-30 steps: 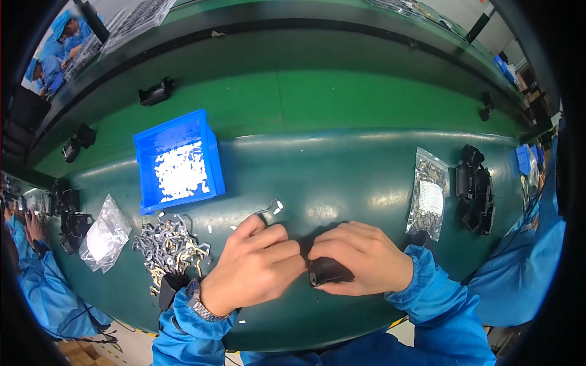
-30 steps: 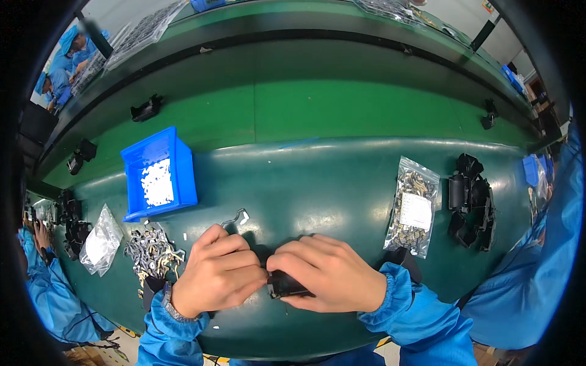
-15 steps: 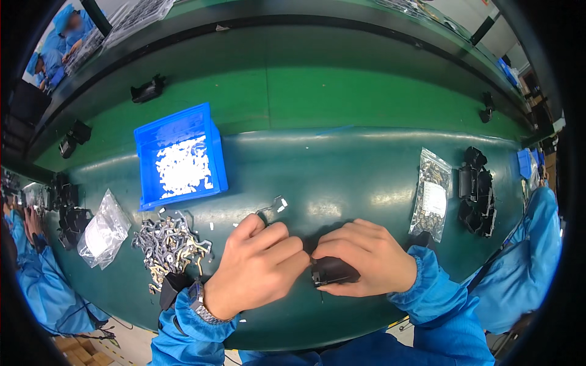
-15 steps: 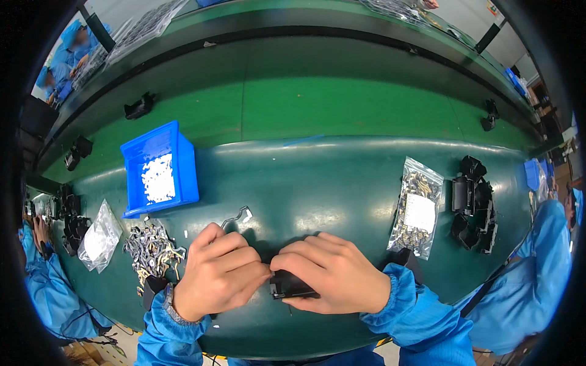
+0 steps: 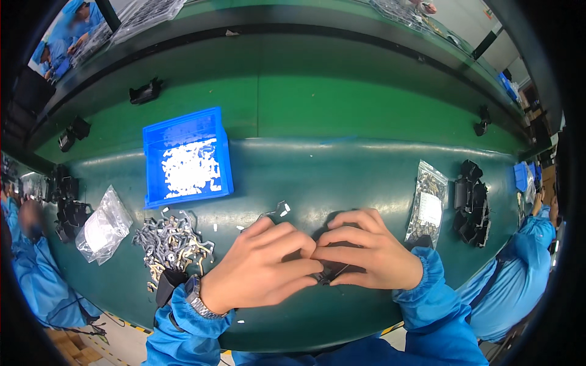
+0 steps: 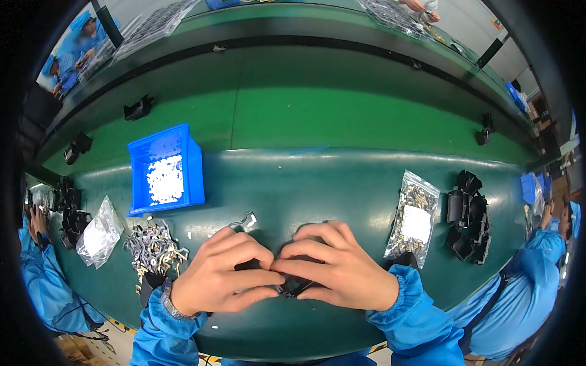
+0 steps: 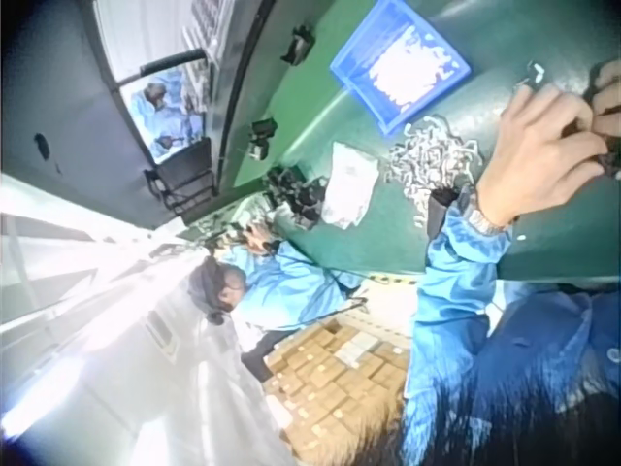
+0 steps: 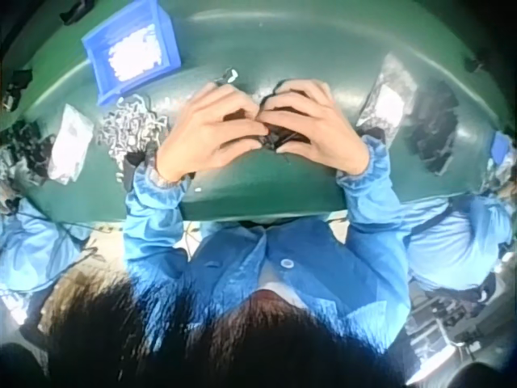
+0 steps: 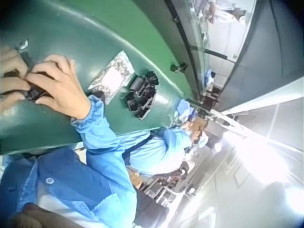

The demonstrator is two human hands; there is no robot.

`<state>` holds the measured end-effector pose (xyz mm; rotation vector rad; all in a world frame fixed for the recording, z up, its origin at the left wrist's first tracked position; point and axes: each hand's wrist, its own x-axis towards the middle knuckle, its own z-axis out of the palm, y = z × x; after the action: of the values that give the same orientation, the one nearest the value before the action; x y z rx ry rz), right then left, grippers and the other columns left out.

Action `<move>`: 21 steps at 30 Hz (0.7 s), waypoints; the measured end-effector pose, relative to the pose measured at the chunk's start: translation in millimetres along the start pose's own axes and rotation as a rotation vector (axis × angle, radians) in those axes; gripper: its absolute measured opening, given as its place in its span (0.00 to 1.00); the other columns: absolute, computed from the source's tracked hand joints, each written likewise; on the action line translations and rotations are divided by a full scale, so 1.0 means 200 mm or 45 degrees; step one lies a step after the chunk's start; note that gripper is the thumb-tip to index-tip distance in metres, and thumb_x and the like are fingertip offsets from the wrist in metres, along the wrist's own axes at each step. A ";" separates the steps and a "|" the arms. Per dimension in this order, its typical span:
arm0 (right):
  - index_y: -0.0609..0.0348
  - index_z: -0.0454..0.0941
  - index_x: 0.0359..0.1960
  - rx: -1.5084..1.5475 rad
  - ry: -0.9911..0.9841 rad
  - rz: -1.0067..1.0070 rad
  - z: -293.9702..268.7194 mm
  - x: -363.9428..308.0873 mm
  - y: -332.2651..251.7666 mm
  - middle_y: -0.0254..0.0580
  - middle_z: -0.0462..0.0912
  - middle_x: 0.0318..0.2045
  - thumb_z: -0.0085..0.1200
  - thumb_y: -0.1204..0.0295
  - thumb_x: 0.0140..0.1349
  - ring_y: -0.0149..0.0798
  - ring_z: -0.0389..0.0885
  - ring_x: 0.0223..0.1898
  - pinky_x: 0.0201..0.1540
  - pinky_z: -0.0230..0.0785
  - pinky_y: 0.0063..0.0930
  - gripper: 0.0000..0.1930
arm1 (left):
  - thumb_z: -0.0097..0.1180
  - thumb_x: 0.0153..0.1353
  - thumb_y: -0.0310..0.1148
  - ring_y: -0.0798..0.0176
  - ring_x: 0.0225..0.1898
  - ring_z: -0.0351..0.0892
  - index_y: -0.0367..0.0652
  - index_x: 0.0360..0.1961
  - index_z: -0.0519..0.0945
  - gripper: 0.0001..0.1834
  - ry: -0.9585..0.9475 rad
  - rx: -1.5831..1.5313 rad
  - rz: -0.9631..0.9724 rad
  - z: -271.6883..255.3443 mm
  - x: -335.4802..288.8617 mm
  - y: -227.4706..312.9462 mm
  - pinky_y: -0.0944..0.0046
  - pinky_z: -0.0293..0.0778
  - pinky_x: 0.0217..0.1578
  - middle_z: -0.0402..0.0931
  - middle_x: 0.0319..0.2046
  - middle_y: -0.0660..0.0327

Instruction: Assembling small electronic components and connecting wires at a factory workstation.

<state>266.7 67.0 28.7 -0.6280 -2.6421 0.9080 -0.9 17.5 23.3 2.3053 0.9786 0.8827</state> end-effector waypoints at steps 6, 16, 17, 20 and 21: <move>0.44 0.89 0.48 0.068 0.155 0.007 -0.05 0.04 -0.07 0.29 0.82 0.64 0.78 0.64 0.51 0.49 0.72 0.70 0.63 0.61 0.52 0.21 | 0.78 0.53 0.40 0.61 0.38 0.79 0.51 0.33 0.89 0.10 0.030 0.052 0.017 0.01 -0.01 -0.02 0.59 0.70 0.38 0.80 0.38 0.69; 0.46 0.90 0.35 -0.067 0.237 -0.046 -0.01 0.04 -0.06 0.27 0.86 0.58 0.77 0.64 0.52 0.48 0.78 0.64 0.58 0.65 0.48 0.10 | 0.77 0.55 0.37 0.62 0.41 0.81 0.50 0.36 0.88 0.10 0.001 0.113 0.042 0.03 -0.04 -0.02 0.60 0.72 0.40 0.84 0.40 0.70; 0.46 0.90 0.35 -0.071 0.243 -0.067 -0.01 0.04 -0.05 0.27 0.86 0.57 0.77 0.64 0.52 0.48 0.78 0.63 0.58 0.66 0.48 0.10 | 0.76 0.55 0.37 0.62 0.41 0.81 0.50 0.37 0.88 0.10 0.005 0.109 0.044 0.03 -0.04 -0.02 0.60 0.73 0.41 0.84 0.39 0.69; 0.46 0.91 0.35 -0.094 0.242 -0.074 -0.01 0.03 -0.05 0.26 0.87 0.55 0.78 0.64 0.52 0.48 0.78 0.63 0.58 0.66 0.48 0.10 | 0.76 0.56 0.35 0.62 0.42 0.81 0.48 0.37 0.88 0.10 -0.003 0.101 0.053 0.03 -0.04 -0.02 0.59 0.74 0.43 0.85 0.38 0.68; 0.46 0.91 0.35 -0.108 0.236 -0.066 -0.01 0.03 -0.05 0.26 0.87 0.54 0.78 0.64 0.52 0.48 0.78 0.62 0.58 0.66 0.48 0.10 | 0.76 0.56 0.35 0.61 0.43 0.82 0.47 0.38 0.88 0.10 -0.017 0.103 0.056 0.03 -0.03 -0.02 0.59 0.75 0.45 0.85 0.37 0.67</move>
<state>259.7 64.4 37.9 -0.6287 -2.5282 0.6909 -2.2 13.8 14.8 2.4058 0.9779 0.8587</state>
